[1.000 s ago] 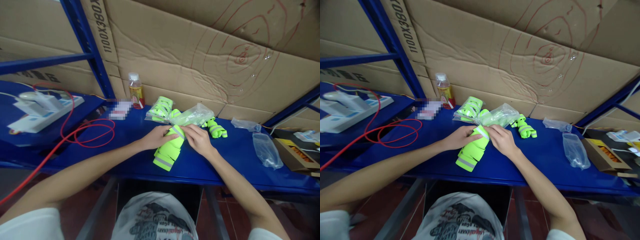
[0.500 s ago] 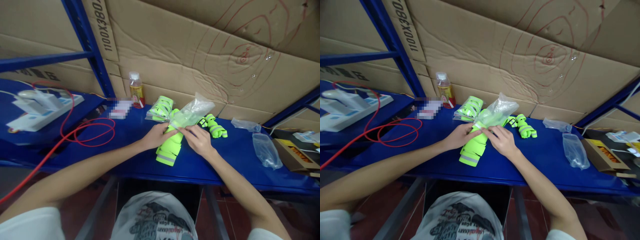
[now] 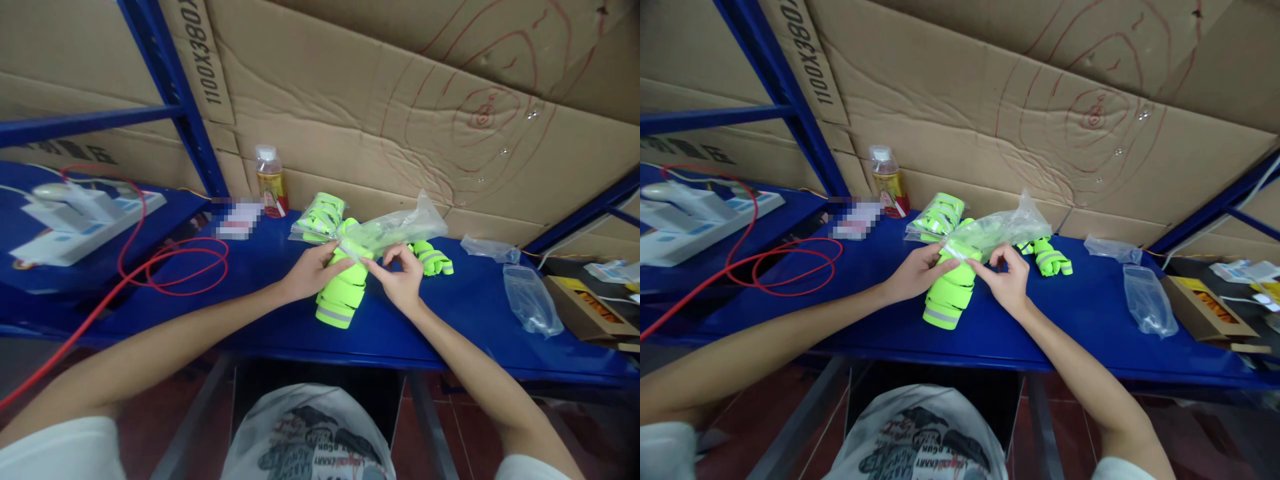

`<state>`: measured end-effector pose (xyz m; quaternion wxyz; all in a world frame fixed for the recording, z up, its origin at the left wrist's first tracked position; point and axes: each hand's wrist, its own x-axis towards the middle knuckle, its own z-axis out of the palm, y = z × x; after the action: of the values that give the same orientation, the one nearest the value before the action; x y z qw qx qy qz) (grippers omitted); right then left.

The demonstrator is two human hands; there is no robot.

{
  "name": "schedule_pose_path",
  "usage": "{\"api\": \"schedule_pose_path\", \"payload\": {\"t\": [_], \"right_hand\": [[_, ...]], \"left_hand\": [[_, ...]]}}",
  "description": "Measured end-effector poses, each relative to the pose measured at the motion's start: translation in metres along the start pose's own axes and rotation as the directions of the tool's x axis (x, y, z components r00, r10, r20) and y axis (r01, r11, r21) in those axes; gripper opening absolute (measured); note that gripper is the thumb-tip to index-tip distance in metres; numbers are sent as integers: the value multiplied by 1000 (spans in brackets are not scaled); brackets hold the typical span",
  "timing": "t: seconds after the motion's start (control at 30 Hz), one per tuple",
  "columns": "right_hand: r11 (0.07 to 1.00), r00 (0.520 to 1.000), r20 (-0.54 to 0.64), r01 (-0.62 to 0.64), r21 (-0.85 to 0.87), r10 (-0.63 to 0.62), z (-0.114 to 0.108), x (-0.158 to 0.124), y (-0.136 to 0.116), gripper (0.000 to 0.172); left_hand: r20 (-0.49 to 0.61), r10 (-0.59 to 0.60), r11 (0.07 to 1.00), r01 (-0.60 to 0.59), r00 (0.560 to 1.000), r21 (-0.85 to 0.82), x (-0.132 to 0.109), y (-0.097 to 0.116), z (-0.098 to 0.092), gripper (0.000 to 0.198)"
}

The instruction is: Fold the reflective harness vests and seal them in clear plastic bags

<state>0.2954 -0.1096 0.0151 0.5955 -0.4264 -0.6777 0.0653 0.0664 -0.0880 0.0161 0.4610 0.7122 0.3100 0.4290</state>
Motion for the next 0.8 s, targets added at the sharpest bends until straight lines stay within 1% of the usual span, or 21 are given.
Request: {"api": "schedule_pose_path", "payload": {"t": [0.03, 0.07, 0.1, 0.17, 0.2, 0.23, 0.3, 0.33, 0.4, 0.43, 0.47, 0.5, 0.53, 0.6, 0.7, 0.8], "right_hand": [[998, 997, 40, -59, -8, 59, -2, 2, 1, 53], [992, 986, 111, -120, -25, 122, -4, 4, 3, 57], [983, 963, 195, -179, -41, 184, -7, 6, 6, 58], [961, 906, 325, -273, -37, 270, -9, 8, 10, 55], [953, 893, 349, -302, -9, 286, -8, 9, 11, 52], [947, 895, 342, -320, 42, 287, -7, 9, 11, 51], [935, 926, 277, -310, 171, 256, -4, 10, 5, 61], [931, 938, 261, -289, 221, 229, -4, 10, 1, 69], [932, 952, 261, -234, 278, 161, -4, 10, -7, 80], [937, 954, 271, -207, 283, 129, -5, 10, -9, 82], [943, 954, 281, -185, 278, 104, -6, 9, -11, 79], [949, 954, 288, -168, 268, 88, -8, 8, -12, 72], [953, 953, 293, -159, 257, 80, -8, 6, -12, 64], [955, 949, 302, -167, 247, 88, -8, 4, -10, 51], [937, 944, 302, -220, 272, 134, -5, 3, -10, 54], [930, 939, 304, -246, 273, 159, -2, 5, -14, 52]], "left_hand": [[-1, 10, 1000, -10, 1000, 13, -1, 1, 0, 58], [-2, 25, 999, -25, 1000, 36, -2, 3, -1, 58], [-3, 43, 997, -43, 999, 66, -3, 5, -2, 58], [-12, 80, 987, -78, 997, 137, -5, 7, -3, 60], [-19, 100, 980, -95, 995, 172, -6, 7, -4, 62], [-25, 123, 972, -115, 992, 203, -6, 7, -5, 63], [-26, 197, 949, -184, 980, 255, -7, 3, -6, 64], [-24, 255, 929, -238, 967, 283, -7, 1, -7, 64], [-11, 393, 862, -364, 919, 353, -7, -5, -9, 62], [-1, 455, 820, -419, 891, 390, -7, -8, -10, 62], [8, 502, 782, -458, 865, 422, -7, -10, -10, 61], [17, 527, 757, -478, 850, 447, -7, -11, -10, 61], [25, 528, 747, -478, 849, 462, -7, -12, -10, 60], [28, 486, 763, -440, 874, 473, -8, -11, -9, 59], [24, 377, 813, -343, 926, 470, -11, -9, -6, 58], [-26, 301, 868, -262, 953, 422, -13, -9, -3, 56]]}}
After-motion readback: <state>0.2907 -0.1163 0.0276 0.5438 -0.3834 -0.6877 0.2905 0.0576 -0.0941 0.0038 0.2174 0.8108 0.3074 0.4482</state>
